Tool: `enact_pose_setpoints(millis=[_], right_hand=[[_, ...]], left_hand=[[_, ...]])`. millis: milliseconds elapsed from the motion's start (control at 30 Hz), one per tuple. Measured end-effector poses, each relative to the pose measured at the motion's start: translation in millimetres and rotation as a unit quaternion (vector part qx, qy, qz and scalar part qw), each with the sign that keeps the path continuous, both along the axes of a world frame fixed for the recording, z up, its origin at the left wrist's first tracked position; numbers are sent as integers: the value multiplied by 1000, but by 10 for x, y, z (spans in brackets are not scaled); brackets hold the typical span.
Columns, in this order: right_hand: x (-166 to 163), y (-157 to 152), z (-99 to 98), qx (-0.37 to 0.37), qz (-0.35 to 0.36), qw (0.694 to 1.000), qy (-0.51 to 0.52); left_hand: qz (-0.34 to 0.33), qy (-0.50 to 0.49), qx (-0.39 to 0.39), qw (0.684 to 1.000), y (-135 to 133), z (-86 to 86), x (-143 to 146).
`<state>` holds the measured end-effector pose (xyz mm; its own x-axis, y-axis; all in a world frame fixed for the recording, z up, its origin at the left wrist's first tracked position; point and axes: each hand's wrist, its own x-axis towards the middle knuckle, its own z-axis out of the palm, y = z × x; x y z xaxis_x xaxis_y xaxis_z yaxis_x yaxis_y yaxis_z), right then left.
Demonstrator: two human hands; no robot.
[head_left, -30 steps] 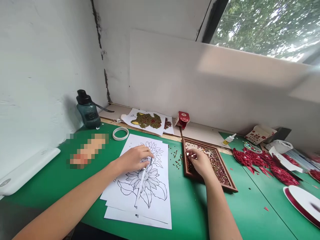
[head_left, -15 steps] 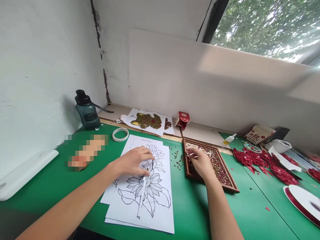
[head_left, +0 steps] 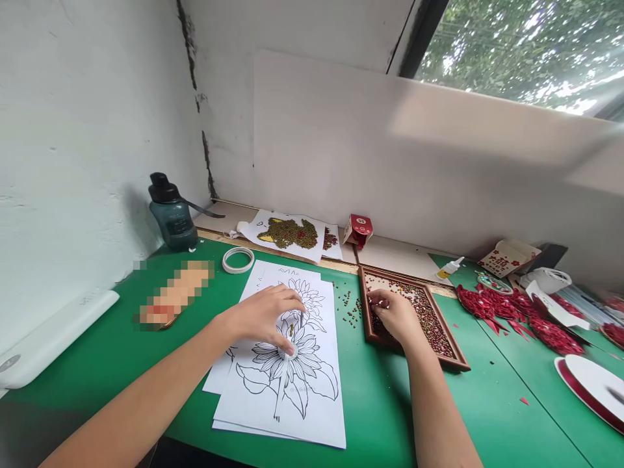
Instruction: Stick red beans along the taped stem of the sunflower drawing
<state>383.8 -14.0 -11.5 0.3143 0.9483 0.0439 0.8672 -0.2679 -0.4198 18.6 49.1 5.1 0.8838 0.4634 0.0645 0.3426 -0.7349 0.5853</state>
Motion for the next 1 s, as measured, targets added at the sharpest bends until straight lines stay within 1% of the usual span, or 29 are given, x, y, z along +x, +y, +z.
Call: enact_pose_setpoints(millis=[133, 267, 433, 633, 700, 800, 900, 1000], right_hand=[[12, 0, 36, -11, -13, 1000, -14], [29, -4, 37, -13, -16, 1000, -6], [19, 1, -8, 17, -19, 999, -22], [8, -2, -9, 5, -21, 1000, -13], [-10, -6, 5, 13, -23, 1000, -13], [-65, -4, 18, 46, -28, 998, -20], [-134, 9, 15, 79, -14, 996, -24], [-176, 15, 9, 75, 2, 997, -20]], left_hand=[[4, -3, -2, 1000, -15, 8, 1], [15, -16, 6, 1000, -41, 17, 4], [4, -35, 20, 999, -45, 3, 17], [-6, -32, -1, 999, -33, -23, 14], [-4, -24, -11, 1000, -29, -24, 1], [1, -14, -19, 1000, -28, -19, -15], [0, -19, -14, 1000, -35, -4, -10], [0, -26, -8, 1000, -50, 23, 7]])
